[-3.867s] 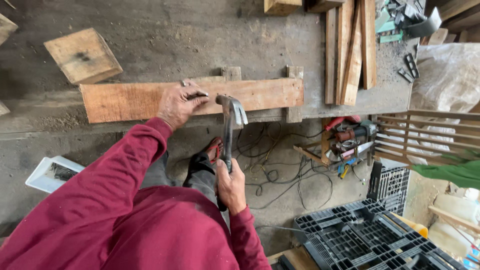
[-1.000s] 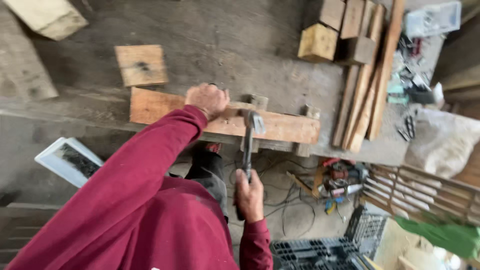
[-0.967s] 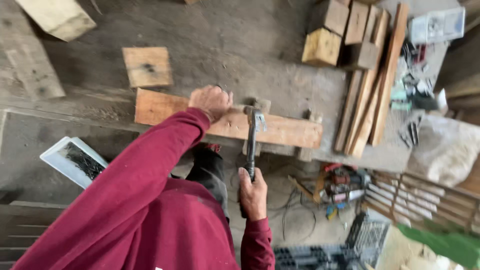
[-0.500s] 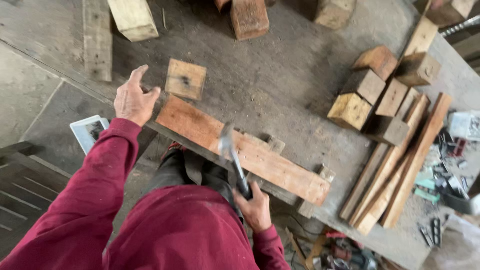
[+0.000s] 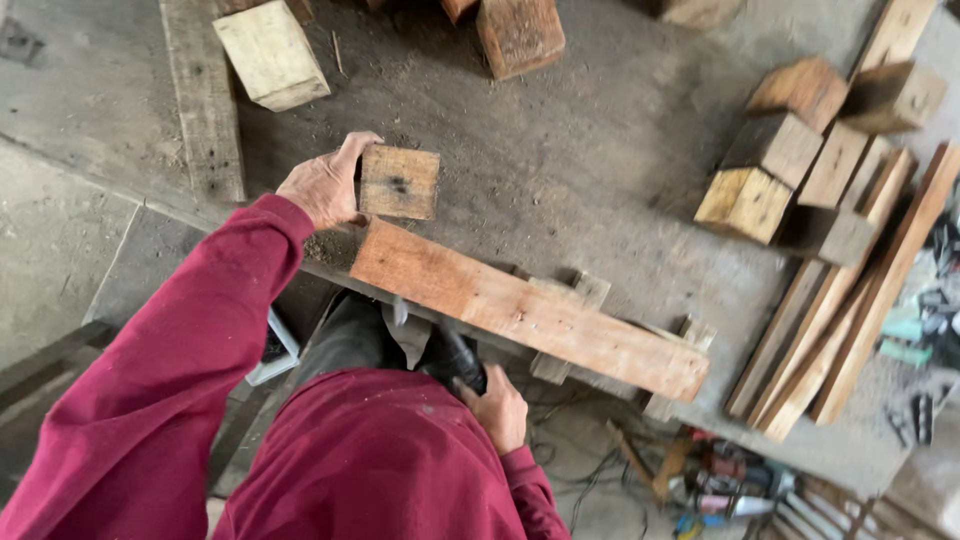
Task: The person hammers nails into a wooden plank using a hammer. They handle multiple nails from a plastic container and position several small wooden blocks on a workbench.
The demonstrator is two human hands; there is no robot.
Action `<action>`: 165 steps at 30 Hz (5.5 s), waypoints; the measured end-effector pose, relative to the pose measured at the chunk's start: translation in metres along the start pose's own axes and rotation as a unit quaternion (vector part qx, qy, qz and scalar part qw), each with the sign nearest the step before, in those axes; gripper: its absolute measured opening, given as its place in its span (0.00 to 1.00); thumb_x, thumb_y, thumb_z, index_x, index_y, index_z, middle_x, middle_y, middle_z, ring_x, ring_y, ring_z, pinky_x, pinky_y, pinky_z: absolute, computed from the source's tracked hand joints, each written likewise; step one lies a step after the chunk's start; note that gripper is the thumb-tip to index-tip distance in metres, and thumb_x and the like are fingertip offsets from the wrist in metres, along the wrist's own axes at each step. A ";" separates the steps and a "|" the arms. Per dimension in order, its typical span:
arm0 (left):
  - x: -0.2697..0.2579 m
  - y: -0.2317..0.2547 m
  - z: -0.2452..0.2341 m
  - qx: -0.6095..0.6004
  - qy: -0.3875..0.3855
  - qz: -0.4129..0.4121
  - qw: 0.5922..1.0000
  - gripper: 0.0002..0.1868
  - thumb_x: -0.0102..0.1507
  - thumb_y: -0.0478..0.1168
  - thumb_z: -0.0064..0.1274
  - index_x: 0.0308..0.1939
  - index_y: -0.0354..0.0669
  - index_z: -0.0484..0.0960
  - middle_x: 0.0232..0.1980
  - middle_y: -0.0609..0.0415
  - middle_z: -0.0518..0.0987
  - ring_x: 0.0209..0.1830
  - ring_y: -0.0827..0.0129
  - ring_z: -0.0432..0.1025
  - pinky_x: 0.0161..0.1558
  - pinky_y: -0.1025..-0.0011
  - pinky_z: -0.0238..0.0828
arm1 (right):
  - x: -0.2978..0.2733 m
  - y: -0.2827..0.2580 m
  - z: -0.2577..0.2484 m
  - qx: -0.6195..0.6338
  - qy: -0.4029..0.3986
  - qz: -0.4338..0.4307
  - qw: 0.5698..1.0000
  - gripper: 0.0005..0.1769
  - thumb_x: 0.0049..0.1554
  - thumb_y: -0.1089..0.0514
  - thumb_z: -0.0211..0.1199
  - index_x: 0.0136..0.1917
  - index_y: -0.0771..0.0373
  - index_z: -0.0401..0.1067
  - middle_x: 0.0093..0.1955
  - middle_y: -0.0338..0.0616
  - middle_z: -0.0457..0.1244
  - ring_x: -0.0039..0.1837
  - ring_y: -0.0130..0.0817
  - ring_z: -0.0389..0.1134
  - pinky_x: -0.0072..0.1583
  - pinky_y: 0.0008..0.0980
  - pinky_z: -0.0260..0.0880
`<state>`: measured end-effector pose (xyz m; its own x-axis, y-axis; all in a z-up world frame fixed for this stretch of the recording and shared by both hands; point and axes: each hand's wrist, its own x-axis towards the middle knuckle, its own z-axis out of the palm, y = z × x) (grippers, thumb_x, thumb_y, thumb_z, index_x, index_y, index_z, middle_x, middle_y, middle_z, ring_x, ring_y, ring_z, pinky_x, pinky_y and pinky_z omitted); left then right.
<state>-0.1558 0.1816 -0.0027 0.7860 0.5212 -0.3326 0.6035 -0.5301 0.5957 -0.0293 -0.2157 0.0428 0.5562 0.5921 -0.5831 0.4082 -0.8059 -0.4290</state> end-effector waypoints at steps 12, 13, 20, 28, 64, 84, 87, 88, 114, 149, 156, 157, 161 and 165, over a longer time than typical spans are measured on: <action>-0.020 -0.058 -0.046 -0.028 0.004 0.012 1.000 0.58 0.45 0.45 0.78 0.70 0.45 0.54 0.51 0.38 0.78 0.49 0.46 0.77 0.54 0.57 0.75 | -0.063 -0.057 0.032 0.065 0.135 0.035 0.988 0.28 0.47 0.55 0.71 0.59 0.65 0.73 0.49 0.61 0.70 0.50 0.57 0.73 0.50 0.44 0.72; -0.022 -0.062 -0.044 -0.034 0.007 0.012 0.999 0.57 0.46 0.45 0.77 0.71 0.46 0.55 0.51 0.39 0.78 0.50 0.46 0.77 0.55 0.56 0.75 | -0.078 -0.061 0.028 0.087 0.148 0.030 0.985 0.26 0.47 0.56 0.71 0.58 0.65 0.73 0.48 0.58 0.70 0.48 0.52 0.74 0.49 0.41 0.73; -0.052 -0.068 -0.027 -0.008 -0.026 -0.016 1.000 0.61 0.43 0.44 0.78 0.71 0.50 0.52 0.53 0.38 0.78 0.51 0.44 0.77 0.55 0.53 0.74 | -0.108 -0.072 0.002 0.196 0.158 0.112 0.961 0.22 0.50 0.58 0.71 0.58 0.65 0.74 0.34 0.43 0.64 0.35 0.27 0.64 0.41 0.28 0.68; -0.061 -0.056 -0.031 0.019 -0.043 -0.064 0.997 0.60 0.46 0.43 0.76 0.73 0.48 0.51 0.47 0.38 0.78 0.46 0.44 0.79 0.51 0.54 0.77 | -0.121 -0.050 -0.011 0.250 0.145 0.055 0.956 0.21 0.50 0.59 0.73 0.56 0.66 0.74 0.35 0.33 0.64 0.37 0.20 0.62 0.40 0.26 0.67; -0.053 0.010 -0.003 -0.066 -0.147 0.038 0.986 0.66 0.49 0.41 0.71 0.80 0.55 0.38 0.62 0.35 0.73 0.39 0.52 0.79 0.41 0.61 0.78 | 0.096 -0.138 -0.060 -0.074 0.199 -0.344 0.915 0.19 0.60 0.51 0.69 0.63 0.57 0.77 0.52 0.49 0.64 0.55 0.48 0.66 0.60 0.45 0.64; -0.115 0.060 0.035 -0.300 0.237 -0.163 0.910 0.13 0.59 0.39 0.65 0.47 0.39 0.88 0.41 0.45 0.87 0.38 0.67 0.83 0.44 0.72 0.77 | 0.155 -0.067 0.079 0.201 0.027 -0.342 0.917 0.60 0.50 0.42 0.77 0.82 0.59 0.43 0.77 0.50 0.52 0.80 0.49 0.52 0.79 0.47 0.50; -0.112 0.062 0.035 -0.316 0.240 -0.169 0.902 0.15 0.58 0.38 0.66 0.49 0.38 0.87 0.42 0.46 0.87 0.38 0.69 0.82 0.45 0.73 0.77 | 0.154 -0.074 0.073 0.335 -0.019 -0.292 0.896 0.66 0.46 0.50 0.81 0.84 0.58 0.41 0.76 0.48 0.54 0.79 0.44 0.54 0.80 0.45 0.52; -0.114 0.061 0.037 -0.314 0.240 -0.167 0.903 0.16 0.58 0.38 0.66 0.49 0.38 0.88 0.42 0.46 0.87 0.38 0.69 0.82 0.45 0.73 0.77 | 0.153 -0.074 0.074 0.309 -0.005 -0.291 0.905 0.66 0.46 0.52 0.82 0.84 0.58 0.42 0.77 0.48 0.55 0.80 0.44 0.55 0.80 0.45 0.52; -0.059 0.071 -0.025 0.290 -0.147 0.125 0.937 0.47 0.59 0.44 0.63 0.71 0.23 0.52 0.35 0.43 0.81 0.29 0.59 0.81 0.27 0.67 0.77 | 0.152 -0.082 0.075 0.250 0.046 -0.294 0.921 0.62 0.42 0.42 0.81 0.79 0.59 0.50 0.71 0.46 0.58 0.74 0.45 0.59 0.76 0.45 0.58; -0.117 0.048 0.037 -0.374 0.197 -0.131 0.897 0.13 0.61 0.35 0.67 0.48 0.36 0.87 0.40 0.55 0.86 0.38 0.80 0.78 0.44 0.78 0.77 | 0.147 -0.082 0.067 0.190 0.066 -0.301 0.932 0.57 0.43 0.37 0.79 0.76 0.56 0.54 0.69 0.43 0.58 0.73 0.46 0.58 0.75 0.47 0.54; -0.119 0.048 0.038 -0.391 0.196 -0.140 0.888 0.13 0.61 0.36 0.66 0.48 0.36 0.87 0.40 0.56 0.86 0.38 0.81 0.78 0.44 0.78 0.77 | 0.141 -0.089 0.057 0.247 0.033 -0.298 0.921 0.57 0.43 0.39 0.80 0.76 0.56 0.55 0.69 0.43 0.60 0.73 0.44 0.60 0.76 0.46 0.54; -0.119 0.047 0.039 -0.404 0.196 -0.135 0.883 0.13 0.61 0.36 0.66 0.48 0.36 0.87 0.40 0.56 0.86 0.38 0.81 0.77 0.44 0.79 0.77 | 0.140 -0.089 0.057 0.253 0.031 -0.300 0.920 0.57 0.43 0.39 0.80 0.76 0.57 0.55 0.69 0.43 0.60 0.73 0.45 0.60 0.76 0.46 0.53; -0.118 0.046 0.039 -0.399 0.196 -0.134 0.886 0.12 0.61 0.36 0.67 0.48 0.35 0.87 0.40 0.56 0.86 0.38 0.81 0.78 0.44 0.78 0.78 | 0.145 -0.094 0.064 0.175 0.077 -0.287 0.939 0.53 0.44 0.40 0.79 0.74 0.55 0.56 0.66 0.41 0.62 0.70 0.42 0.63 0.73 0.43 0.60; -0.117 0.047 0.036 -0.391 0.194 -0.136 0.889 0.12 0.61 0.36 0.67 0.47 0.35 0.87 0.39 0.55 0.86 0.37 0.80 0.77 0.43 0.78 0.77 | 0.147 -0.090 0.069 0.123 0.085 -0.271 0.951 0.52 0.44 0.40 0.79 0.73 0.55 0.56 0.65 0.41 0.63 0.69 0.42 0.64 0.71 0.42 0.61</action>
<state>-0.2145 0.0717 0.0375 0.4282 0.8306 -0.3560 0.3681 0.1995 0.9081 -0.0343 -0.0564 -0.0522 0.4299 0.8950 -0.1192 0.4981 -0.3452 -0.7954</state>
